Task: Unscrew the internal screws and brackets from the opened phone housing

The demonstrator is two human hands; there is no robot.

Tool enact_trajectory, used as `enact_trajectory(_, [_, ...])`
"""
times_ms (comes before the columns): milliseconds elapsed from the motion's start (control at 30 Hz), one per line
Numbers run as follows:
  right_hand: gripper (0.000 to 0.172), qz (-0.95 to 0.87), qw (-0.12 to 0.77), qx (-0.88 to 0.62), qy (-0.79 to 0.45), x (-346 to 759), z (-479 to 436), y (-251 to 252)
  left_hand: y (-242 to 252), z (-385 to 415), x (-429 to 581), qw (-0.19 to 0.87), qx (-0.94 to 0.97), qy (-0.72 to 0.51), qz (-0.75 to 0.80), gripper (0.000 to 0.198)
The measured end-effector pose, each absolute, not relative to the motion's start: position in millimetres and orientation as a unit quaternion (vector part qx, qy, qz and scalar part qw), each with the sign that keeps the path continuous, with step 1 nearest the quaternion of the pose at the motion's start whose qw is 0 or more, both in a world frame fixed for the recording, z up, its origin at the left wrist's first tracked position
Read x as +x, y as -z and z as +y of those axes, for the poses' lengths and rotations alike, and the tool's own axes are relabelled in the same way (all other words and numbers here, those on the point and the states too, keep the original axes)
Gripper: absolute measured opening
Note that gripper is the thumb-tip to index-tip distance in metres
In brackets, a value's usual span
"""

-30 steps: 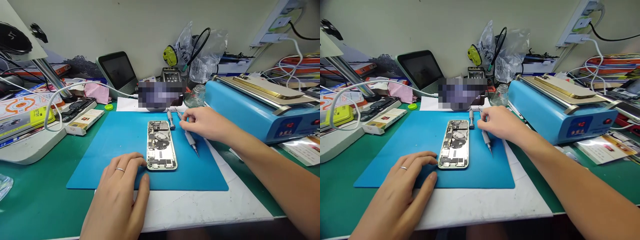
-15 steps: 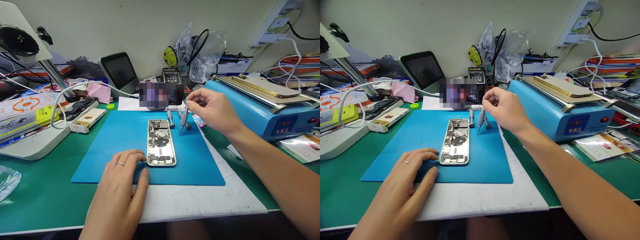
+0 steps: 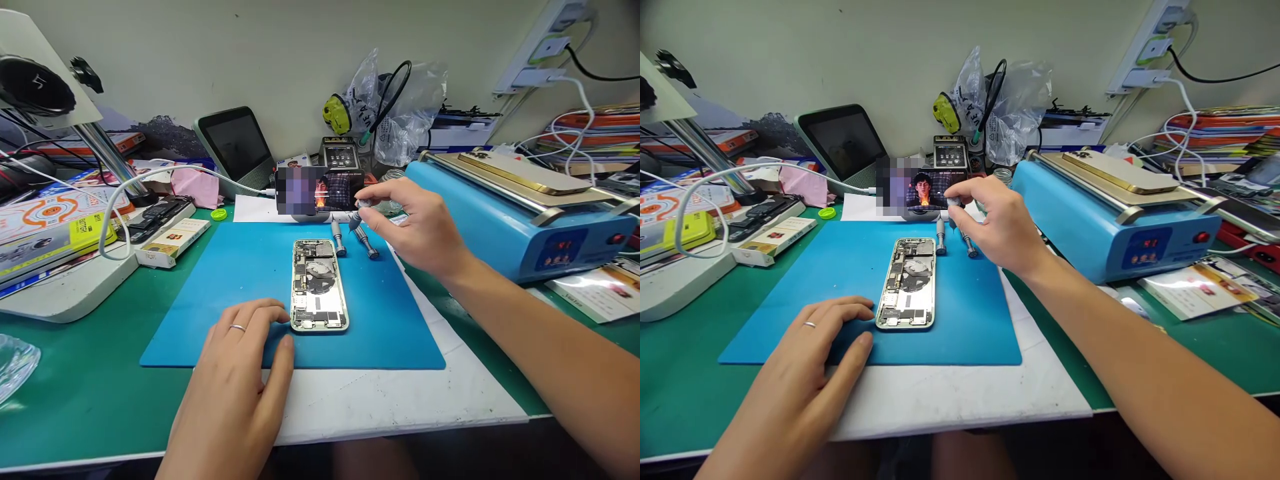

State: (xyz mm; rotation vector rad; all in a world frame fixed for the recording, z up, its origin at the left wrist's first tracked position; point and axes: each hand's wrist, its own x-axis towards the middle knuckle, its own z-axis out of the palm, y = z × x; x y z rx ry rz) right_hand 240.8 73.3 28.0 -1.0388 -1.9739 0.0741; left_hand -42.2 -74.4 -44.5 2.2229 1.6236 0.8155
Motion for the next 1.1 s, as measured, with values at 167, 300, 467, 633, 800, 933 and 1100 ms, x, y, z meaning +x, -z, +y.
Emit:
enact_trajectory(167, [0.013, -0.821, 0.385, -0.416, -0.069, 241.8, 67.7, -35.1, 41.2, -75.2, -38.4, 0.157, 0.761, -0.271, 0.568, 0.018])
enact_trajectory(300, [0.014, -0.843, 0.346, -0.397, -0.107, 242.6, 67.7, -37.1, 41.3, -75.2, -37.8, 0.157, 0.748, -0.288, 0.577, 0.018])
enact_trajectory(467, [0.011, -0.879, 0.258, -0.372, -0.147, 243.5, 70.6, -34.6, 43.6, -73.6, -43.3, 0.167, 0.763, -0.270, 0.563, 0.020])
enact_trajectory(633, [0.006, -0.904, 0.178, -0.364, -0.138, 246.9, 75.3, -33.1, 40.5, -76.2, -33.6, 0.181, 0.749, -0.281, 0.572, 0.021])
enact_trajectory(800, [0.016, -0.902, 0.159, -0.384, -0.121, 251.3, 82.8, -26.3, 38.6, -78.5, -21.7, 0.171, 0.723, -0.320, 0.589, 0.024])
enact_trajectory(933, [0.026, -0.899, 0.168, -0.386, -0.119, 249.1, 85.6, -17.8, 38.9, -75.9, -24.1, 0.176, 0.734, -0.309, 0.579, 0.023])
enact_trajectory(1100, [0.018, -0.890, 0.192, -0.389, -0.143, 243.5, 85.3, -14.7, 39.5, -76.7, -22.2, 0.164, 0.727, -0.316, 0.587, 0.025])
